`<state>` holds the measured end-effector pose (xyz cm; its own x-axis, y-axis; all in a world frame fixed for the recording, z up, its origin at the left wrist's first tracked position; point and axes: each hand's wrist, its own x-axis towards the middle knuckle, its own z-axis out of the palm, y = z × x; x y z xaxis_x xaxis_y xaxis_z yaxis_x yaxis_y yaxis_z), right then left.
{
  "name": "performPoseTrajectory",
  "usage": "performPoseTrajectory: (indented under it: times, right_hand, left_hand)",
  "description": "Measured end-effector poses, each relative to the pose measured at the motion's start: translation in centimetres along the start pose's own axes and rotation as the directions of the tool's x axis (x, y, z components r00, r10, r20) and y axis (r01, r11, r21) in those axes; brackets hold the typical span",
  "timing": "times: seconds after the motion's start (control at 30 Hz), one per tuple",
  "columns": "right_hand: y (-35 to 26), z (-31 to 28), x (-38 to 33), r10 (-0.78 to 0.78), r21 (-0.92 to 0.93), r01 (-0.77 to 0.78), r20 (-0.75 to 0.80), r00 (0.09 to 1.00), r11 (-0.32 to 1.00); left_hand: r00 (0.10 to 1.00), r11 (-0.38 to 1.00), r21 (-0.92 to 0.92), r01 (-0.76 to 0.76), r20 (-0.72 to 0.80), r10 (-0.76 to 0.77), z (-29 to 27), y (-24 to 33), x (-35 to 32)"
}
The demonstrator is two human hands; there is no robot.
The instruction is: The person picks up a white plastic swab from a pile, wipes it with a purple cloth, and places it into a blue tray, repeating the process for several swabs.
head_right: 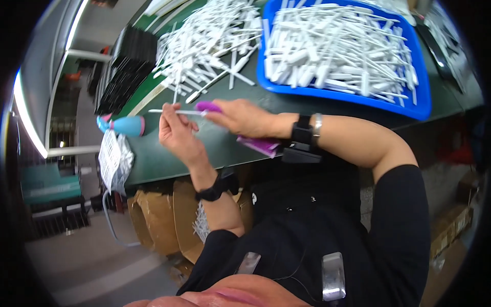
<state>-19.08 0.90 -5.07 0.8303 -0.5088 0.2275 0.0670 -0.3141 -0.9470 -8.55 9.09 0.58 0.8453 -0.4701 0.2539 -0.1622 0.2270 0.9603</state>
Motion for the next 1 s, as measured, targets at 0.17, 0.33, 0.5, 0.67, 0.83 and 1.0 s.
performPoseTrajectory:
  times: [0.17, 0.33, 0.5, 0.67, 0.83, 1.0]
  right_hand:
    - [-0.4, -0.3, 1.0, 0.114, 0.255, -0.206, 0.331, 0.937, 0.945]
    - [0.2, 0.7, 0.4, -0.086, 0.177, 0.082, 0.016, 0.996, 0.981]
    - [-0.7, 0.2, 0.2, -0.062, 0.073, 0.058, 0.051, 0.997, 0.996]
    - [-0.9, 0.2, 0.2, 0.034, 0.115, -0.043, 0.08, 0.996, 0.992]
    - [2.8, 1.1, 0.9, -0.113, 0.252, 0.085, 0.096, 0.989, 0.964]
    - [1.8, 0.3, 0.9, -0.061, 0.16, 0.056, 0.026, 0.998, 0.986]
  left_hand:
    - [0.933, 0.984, -0.015, 0.18, 0.319, -0.166, -1.5, -1.4, -1.4]
    - [0.969, 0.978, -0.053, 0.202, 0.155, -0.192, -0.4, -2.1, -1.0]
    - [0.955, 0.965, -0.138, 0.223, 0.227, -0.188, -1.3, -1.5, -0.6]
    - [0.963, 0.94, 0.212, -0.269, 0.09, 0.255, -0.7, -1.6, -0.6]
    - [0.721, 0.563, 0.455, -0.69, 0.361, 0.592, 4.3, 0.9, -1.9]
    - [0.545, 0.749, 0.351, -0.561, 0.839, 0.015, 11.2, 2.4, -2.1]
